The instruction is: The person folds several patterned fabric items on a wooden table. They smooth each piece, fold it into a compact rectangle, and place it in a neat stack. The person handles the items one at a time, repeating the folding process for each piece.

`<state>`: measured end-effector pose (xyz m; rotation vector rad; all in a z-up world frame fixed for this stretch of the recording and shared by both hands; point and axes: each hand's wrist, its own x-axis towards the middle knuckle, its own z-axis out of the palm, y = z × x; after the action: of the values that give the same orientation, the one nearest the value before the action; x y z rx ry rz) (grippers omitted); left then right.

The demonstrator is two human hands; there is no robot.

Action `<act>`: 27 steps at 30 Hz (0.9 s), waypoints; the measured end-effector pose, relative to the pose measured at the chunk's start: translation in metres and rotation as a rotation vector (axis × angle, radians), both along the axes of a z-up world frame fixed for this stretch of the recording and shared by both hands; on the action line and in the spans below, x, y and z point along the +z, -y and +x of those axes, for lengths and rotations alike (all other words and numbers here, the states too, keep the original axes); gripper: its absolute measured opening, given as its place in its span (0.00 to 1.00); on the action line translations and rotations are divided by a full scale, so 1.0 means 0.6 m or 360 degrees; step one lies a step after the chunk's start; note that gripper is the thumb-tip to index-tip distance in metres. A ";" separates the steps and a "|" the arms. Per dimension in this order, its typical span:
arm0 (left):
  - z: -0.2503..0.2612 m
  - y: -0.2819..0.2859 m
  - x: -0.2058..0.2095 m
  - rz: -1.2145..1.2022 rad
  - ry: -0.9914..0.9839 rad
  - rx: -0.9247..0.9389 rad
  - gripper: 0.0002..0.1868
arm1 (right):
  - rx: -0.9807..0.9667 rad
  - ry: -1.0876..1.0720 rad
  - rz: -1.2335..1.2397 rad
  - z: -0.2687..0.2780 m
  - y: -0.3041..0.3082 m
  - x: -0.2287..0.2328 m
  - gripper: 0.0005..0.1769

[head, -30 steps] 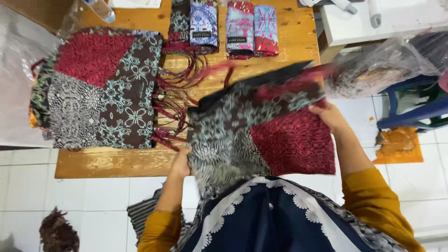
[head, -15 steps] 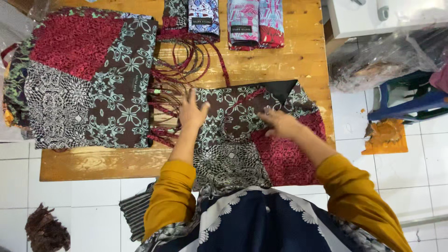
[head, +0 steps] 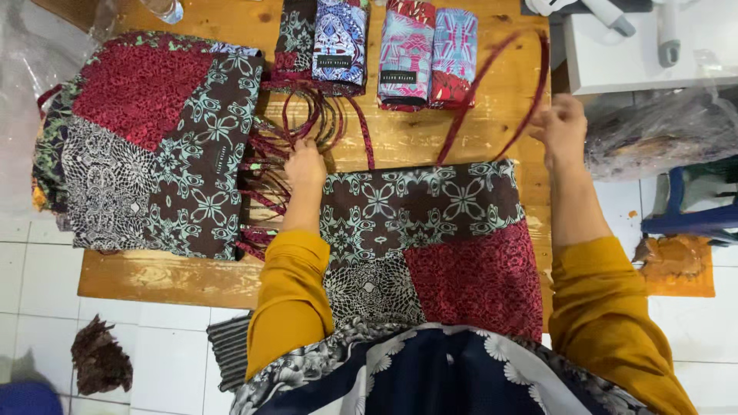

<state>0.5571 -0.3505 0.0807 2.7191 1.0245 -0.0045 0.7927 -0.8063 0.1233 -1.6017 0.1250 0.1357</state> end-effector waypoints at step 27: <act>0.286 0.169 -0.093 -0.3057 0.1124 0.0536 0.55 | 0.0596 0.1222 -0.1659 0.070 -0.290 -0.150 0.40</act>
<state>0.7288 -0.4517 0.0249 0.6834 0.5628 0.0184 0.8347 -0.6320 0.0330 -2.5815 -0.8291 -0.3192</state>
